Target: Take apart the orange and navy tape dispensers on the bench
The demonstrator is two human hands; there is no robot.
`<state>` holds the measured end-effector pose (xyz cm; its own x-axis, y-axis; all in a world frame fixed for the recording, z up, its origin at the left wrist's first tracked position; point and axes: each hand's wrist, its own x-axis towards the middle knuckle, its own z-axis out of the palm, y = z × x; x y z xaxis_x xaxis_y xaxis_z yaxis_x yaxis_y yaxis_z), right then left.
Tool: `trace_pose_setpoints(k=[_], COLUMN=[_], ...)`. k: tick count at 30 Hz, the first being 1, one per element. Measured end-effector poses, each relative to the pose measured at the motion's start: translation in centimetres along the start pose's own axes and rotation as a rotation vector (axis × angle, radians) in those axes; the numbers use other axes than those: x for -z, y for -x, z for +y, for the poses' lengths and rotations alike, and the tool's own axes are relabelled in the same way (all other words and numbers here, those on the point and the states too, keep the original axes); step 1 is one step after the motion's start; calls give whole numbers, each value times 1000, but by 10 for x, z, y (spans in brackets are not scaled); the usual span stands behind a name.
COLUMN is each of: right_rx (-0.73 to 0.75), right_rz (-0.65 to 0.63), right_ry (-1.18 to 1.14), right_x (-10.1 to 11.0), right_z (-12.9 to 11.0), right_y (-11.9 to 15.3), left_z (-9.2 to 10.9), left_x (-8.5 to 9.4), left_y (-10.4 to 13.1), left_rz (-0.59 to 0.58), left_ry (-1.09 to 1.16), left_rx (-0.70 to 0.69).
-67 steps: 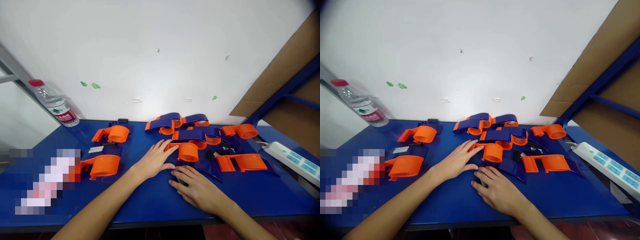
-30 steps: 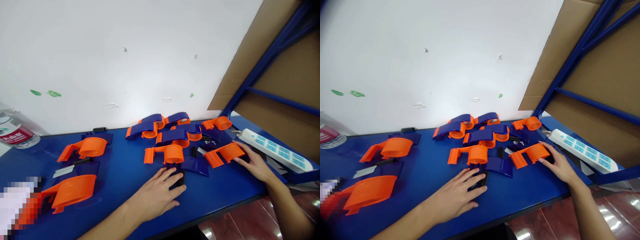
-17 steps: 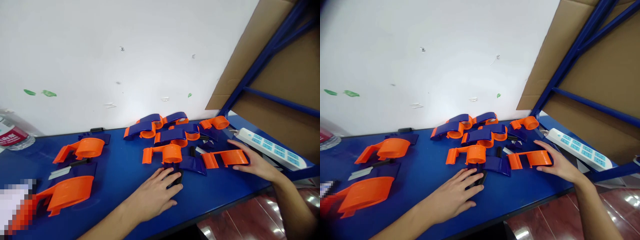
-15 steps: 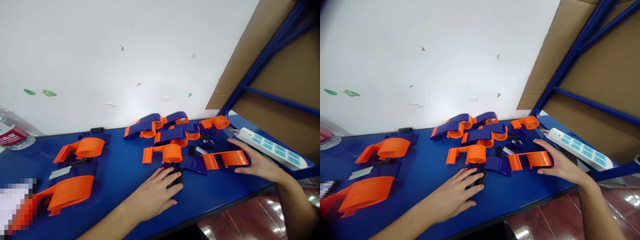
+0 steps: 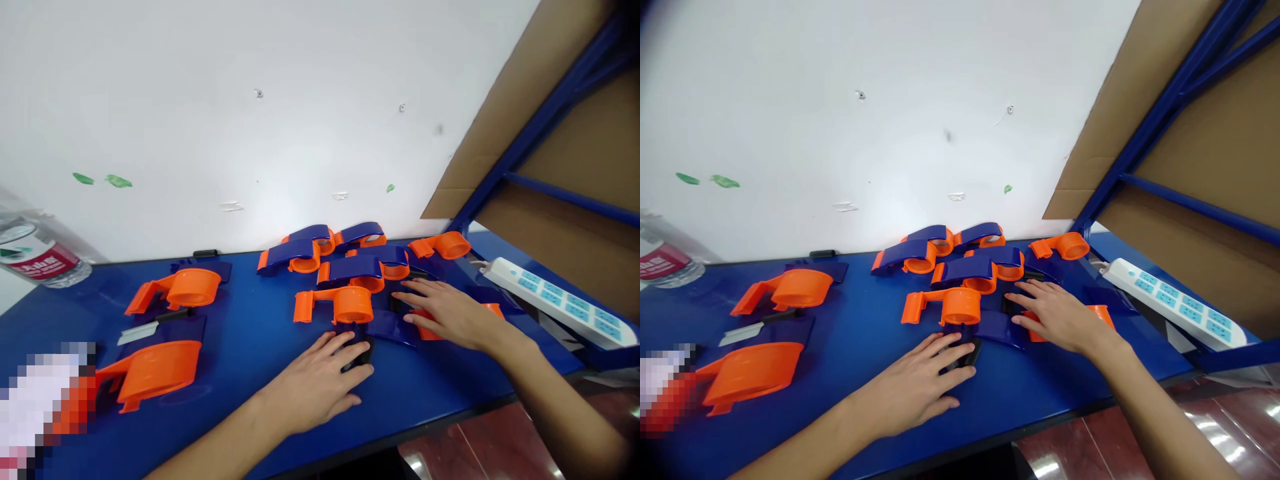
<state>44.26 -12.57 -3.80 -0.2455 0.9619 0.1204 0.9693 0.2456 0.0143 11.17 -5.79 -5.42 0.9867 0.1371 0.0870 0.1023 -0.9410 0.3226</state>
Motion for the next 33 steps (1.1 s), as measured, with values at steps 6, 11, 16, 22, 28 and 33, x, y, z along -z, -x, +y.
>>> trace_pose_setpoints(k=[6,11,16,22,28,33], right_rx=[40,25,11,8,77,94], right_rz=[-29,-23,7,100,178,44], right_ry=[-15,-24,-38,-29,-88,-153], right_x=[-13,-15,-17,-13,-14,-26], right_z=[13,30,49,49,-21,-56], right_y=[-2,9,16,17,14,13], left_z=[-1,1,2,1,-4,-19], left_x=[-3,-3,-2,-3,13,28], left_y=[1,2,2,1,4,12], left_rz=[18,43,56,50,202,432], left_ry=[-5,-2,-8,-51,-44,-55], left_rx=[-6,-13,-17,-22,-20,203])
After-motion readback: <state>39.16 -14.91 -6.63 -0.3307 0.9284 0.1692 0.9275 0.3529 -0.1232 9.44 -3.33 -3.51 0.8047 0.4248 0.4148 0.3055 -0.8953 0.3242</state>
